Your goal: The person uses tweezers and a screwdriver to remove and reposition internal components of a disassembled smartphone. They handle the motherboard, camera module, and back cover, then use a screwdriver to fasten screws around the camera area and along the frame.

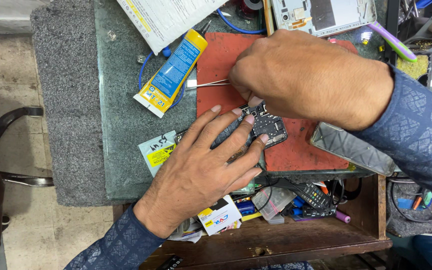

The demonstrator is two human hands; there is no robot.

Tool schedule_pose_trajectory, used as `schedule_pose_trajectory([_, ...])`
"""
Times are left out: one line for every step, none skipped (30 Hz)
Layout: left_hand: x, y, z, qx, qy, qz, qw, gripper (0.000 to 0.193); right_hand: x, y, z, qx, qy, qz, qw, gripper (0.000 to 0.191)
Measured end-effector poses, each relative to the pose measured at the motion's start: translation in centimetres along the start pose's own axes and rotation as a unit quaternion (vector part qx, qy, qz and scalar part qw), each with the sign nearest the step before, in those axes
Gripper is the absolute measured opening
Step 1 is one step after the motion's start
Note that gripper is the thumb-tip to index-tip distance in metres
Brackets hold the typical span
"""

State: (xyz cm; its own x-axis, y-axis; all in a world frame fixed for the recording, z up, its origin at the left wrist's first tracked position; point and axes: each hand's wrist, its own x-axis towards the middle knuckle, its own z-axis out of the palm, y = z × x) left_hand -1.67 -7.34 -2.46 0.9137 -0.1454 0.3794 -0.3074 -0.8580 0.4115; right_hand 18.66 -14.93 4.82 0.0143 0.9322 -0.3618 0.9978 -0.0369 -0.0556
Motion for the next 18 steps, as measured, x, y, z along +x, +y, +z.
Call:
schedule_pose_trajectory([0.0,0.0,0.0,0.002,-0.001,0.000,1.000,0.043,0.0,0.0,0.1,0.005,0.006,-0.002,1.000,0.015])
schedule_pose_trajectory([-0.1,0.0,0.0,0.004,-0.002,0.001,1.000,0.043,-0.1,0.1,0.3,0.009,0.011,-0.003,1.000,0.018])
schedule_pose_trajectory([-0.1,0.0,0.0,-0.004,0.001,-0.004,1.000,0.042,-0.2,0.0,0.4,0.015,0.017,-0.005,1.000,0.021])
schedule_pose_trajectory([-0.1,0.0,0.0,-0.012,0.004,-0.009,1.000,0.042,-0.3,-0.1,0.6,0.010,0.025,-0.005,1.000,0.019])
schedule_pose_trajectory([-0.1,0.0,0.1,-0.020,0.009,-0.013,1.000,0.042,-0.5,-0.2,0.8,0.004,0.034,-0.005,0.999,0.017])
schedule_pose_trajectory([-0.1,-0.1,0.1,-0.017,0.012,-0.009,1.000,0.042,-0.6,-0.2,0.9,-0.003,0.045,-0.006,0.999,0.017])
schedule_pose_trajectory([-0.1,-0.1,0.1,-0.014,0.013,-0.006,1.000,0.043,-0.6,-0.3,1.0,0.008,0.039,0.002,0.999,0.016])
schedule_pose_trajectory([0.0,-0.1,0.1,-0.011,0.016,-0.003,1.000,0.043,-0.7,-0.3,1.0,0.018,0.033,0.011,0.999,0.016])
schedule_pose_trajectory([0.0,-0.2,0.1,-0.010,0.016,-0.002,1.000,0.043,-0.8,-0.3,1.0,0.028,0.027,0.021,0.999,0.015])
schedule_pose_trajectory([-0.1,-0.2,0.1,-0.008,0.016,0.000,1.000,0.044,-0.8,-0.2,1.0,0.052,0.040,0.022,0.998,0.012])
schedule_pose_trajectory([-0.1,-0.1,0.0,-0.006,0.016,0.003,1.000,0.044,-1.0,-0.1,1.0,0.076,0.054,0.025,0.995,0.009])
schedule_pose_trajectory([-0.1,0.0,0.1,-0.006,0.018,0.003,1.000,0.044,-1.4,0.0,0.9,0.097,0.068,0.029,0.993,0.006])
schedule_pose_trajectory([0.0,0.0,0.2,-0.003,0.023,0.003,1.000,0.045,-2.1,0.3,0.7,0.122,0.086,0.015,0.989,0.010])
schedule_pose_trajectory([0.0,0.0,0.1,0.000,0.026,0.000,1.000,0.045,-2.7,0.5,0.6,0.148,0.103,-0.003,0.984,0.013])
schedule_pose_trajectory([-0.1,0.0,0.1,0.001,0.026,0.001,1.000,0.045,-3.2,0.7,0.6,0.177,0.117,-0.023,0.977,0.017])
schedule_pose_trajectory([-0.1,-0.1,0.1,0.000,0.025,-0.001,1.000,0.044,-3.6,0.8,0.7,0.160,0.124,-0.013,0.979,0.017])
schedule_pose_trajectory([-0.2,-0.1,0.1,-0.001,0.022,-0.001,1.000,0.044,-3.9,0.8,0.8,0.144,0.133,-0.002,0.981,0.017])
schedule_pose_trajectory([-0.4,0.0,0.0,-0.002,0.020,-0.005,1.000,0.045,-4.1,0.8,1.0,0.128,0.143,0.012,0.981,0.017])
